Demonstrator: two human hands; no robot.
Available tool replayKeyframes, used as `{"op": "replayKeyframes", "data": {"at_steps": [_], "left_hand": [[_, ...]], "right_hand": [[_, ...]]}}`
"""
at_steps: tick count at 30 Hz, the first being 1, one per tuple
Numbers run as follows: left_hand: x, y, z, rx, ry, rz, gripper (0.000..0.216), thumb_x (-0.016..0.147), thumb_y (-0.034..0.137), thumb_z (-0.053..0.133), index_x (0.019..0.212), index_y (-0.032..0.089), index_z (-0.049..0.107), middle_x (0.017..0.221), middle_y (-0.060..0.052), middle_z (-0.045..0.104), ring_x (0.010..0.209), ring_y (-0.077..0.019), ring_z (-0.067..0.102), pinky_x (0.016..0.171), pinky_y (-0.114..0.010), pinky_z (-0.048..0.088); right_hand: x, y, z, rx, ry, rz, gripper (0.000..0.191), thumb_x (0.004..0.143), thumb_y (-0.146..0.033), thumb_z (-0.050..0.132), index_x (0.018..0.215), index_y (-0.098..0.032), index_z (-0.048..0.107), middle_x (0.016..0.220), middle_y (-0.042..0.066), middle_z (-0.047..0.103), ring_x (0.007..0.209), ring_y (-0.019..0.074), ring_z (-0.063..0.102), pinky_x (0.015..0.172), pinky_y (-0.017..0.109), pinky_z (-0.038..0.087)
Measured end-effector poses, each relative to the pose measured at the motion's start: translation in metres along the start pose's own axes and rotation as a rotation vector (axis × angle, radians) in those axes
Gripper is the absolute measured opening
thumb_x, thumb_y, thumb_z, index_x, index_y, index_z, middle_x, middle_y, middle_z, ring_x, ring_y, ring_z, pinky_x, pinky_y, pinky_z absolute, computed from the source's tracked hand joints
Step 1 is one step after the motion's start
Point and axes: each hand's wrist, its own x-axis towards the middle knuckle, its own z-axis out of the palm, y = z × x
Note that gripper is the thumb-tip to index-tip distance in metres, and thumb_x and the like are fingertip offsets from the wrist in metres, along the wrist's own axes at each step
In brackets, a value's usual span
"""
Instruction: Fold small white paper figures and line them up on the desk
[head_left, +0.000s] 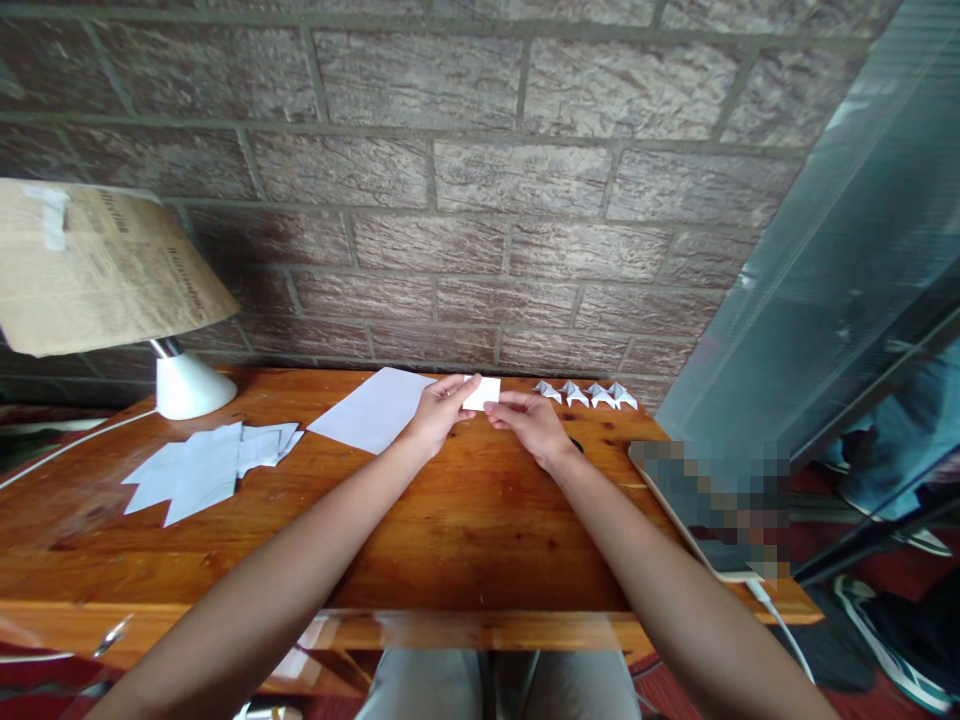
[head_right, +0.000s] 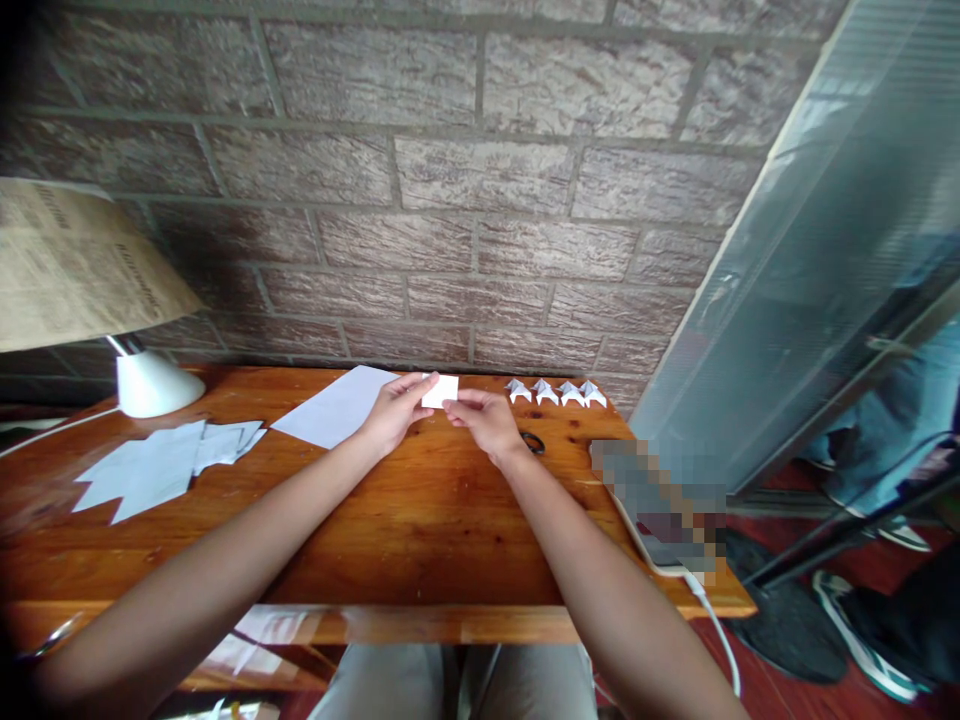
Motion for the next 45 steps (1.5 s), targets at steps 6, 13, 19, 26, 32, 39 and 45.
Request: {"op": "replayKeyframes", "data": {"at_steps": [6, 13, 19, 26, 32, 39, 45], "left_hand": [[0.000, 0.002, 0.000, -0.029, 0.008, 0.022, 0.043, 0.061, 0.057, 0.075, 0.076, 0.018, 0.068, 0.072, -0.001, 0.064, 0.064, -0.0105, 0.057, 0.054, -0.020, 0.047], [0.000, 0.000, 0.001, -0.063, 0.007, 0.011, 0.041, 0.061, 0.053, 0.077, 0.080, 0.018, 0.068, 0.075, -0.001, 0.066, 0.067, -0.0111, 0.059, 0.058, -0.021, 0.049], [-0.001, 0.002, 0.002, -0.040, 0.019, 0.049, 0.042, 0.057, 0.047, 0.080, 0.084, 0.018, 0.068, 0.073, 0.000, 0.066, 0.069, -0.0120, 0.059, 0.059, -0.022, 0.050], [0.002, 0.001, -0.001, 0.026, -0.031, 0.070, 0.043, 0.057, 0.044, 0.080, 0.088, 0.016, 0.069, 0.074, -0.002, 0.067, 0.068, -0.0130, 0.060, 0.052, -0.019, 0.045], [0.001, 0.002, -0.002, 0.080, -0.108, 0.101, 0.047, 0.060, 0.044, 0.079, 0.095, 0.015, 0.068, 0.080, -0.005, 0.071, 0.067, -0.0146, 0.061, 0.049, -0.020, 0.042], [0.001, 0.001, -0.003, 0.069, -0.069, 0.093, 0.049, 0.060, 0.044, 0.079, 0.099, 0.016, 0.066, 0.083, -0.005, 0.071, 0.068, -0.0142, 0.062, 0.049, -0.019, 0.043], [0.000, 0.001, -0.003, 0.047, -0.095, 0.067, 0.052, 0.062, 0.044, 0.078, 0.103, 0.016, 0.065, 0.087, -0.006, 0.071, 0.068, -0.0152, 0.064, 0.049, -0.021, 0.047]], "right_hand": [[0.002, -0.001, -0.002, 0.038, 0.004, 0.003, 0.034, 0.057, -0.035, 0.081, 0.084, -0.017, 0.070, 0.068, 0.000, 0.068, 0.059, 0.0097, 0.059, 0.063, 0.025, 0.050], [0.001, 0.000, 0.001, 0.073, 0.108, -0.024, 0.042, 0.051, -0.035, 0.085, 0.079, -0.018, 0.059, 0.068, 0.000, 0.069, 0.064, 0.0135, 0.065, 0.065, 0.028, 0.053], [0.002, 0.001, -0.001, -0.056, 0.131, -0.082, 0.041, 0.053, -0.047, 0.082, 0.075, -0.018, 0.062, 0.068, 0.002, 0.068, 0.063, 0.0149, 0.063, 0.064, 0.030, 0.053], [0.003, -0.007, -0.009, -0.119, 0.065, -0.174, 0.029, 0.069, -0.047, 0.070, 0.080, -0.020, 0.068, 0.083, 0.002, 0.069, 0.080, 0.0175, 0.063, 0.068, 0.029, 0.053], [0.006, -0.010, -0.019, -0.196, -0.029, -0.248, 0.030, 0.068, -0.038, 0.074, 0.094, -0.023, 0.070, 0.092, 0.003, 0.071, 0.074, 0.0155, 0.062, 0.064, 0.028, 0.049], [0.004, -0.018, -0.024, -0.251, -0.200, -0.276, 0.032, 0.074, -0.037, 0.070, 0.103, -0.024, 0.071, 0.094, 0.002, 0.072, 0.075, 0.0153, 0.061, 0.066, 0.028, 0.048], [0.004, -0.015, -0.023, -0.204, -0.177, -0.263, 0.028, 0.071, -0.034, 0.074, 0.097, -0.024, 0.073, 0.093, 0.002, 0.073, 0.072, 0.0147, 0.062, 0.066, 0.028, 0.047]]}}
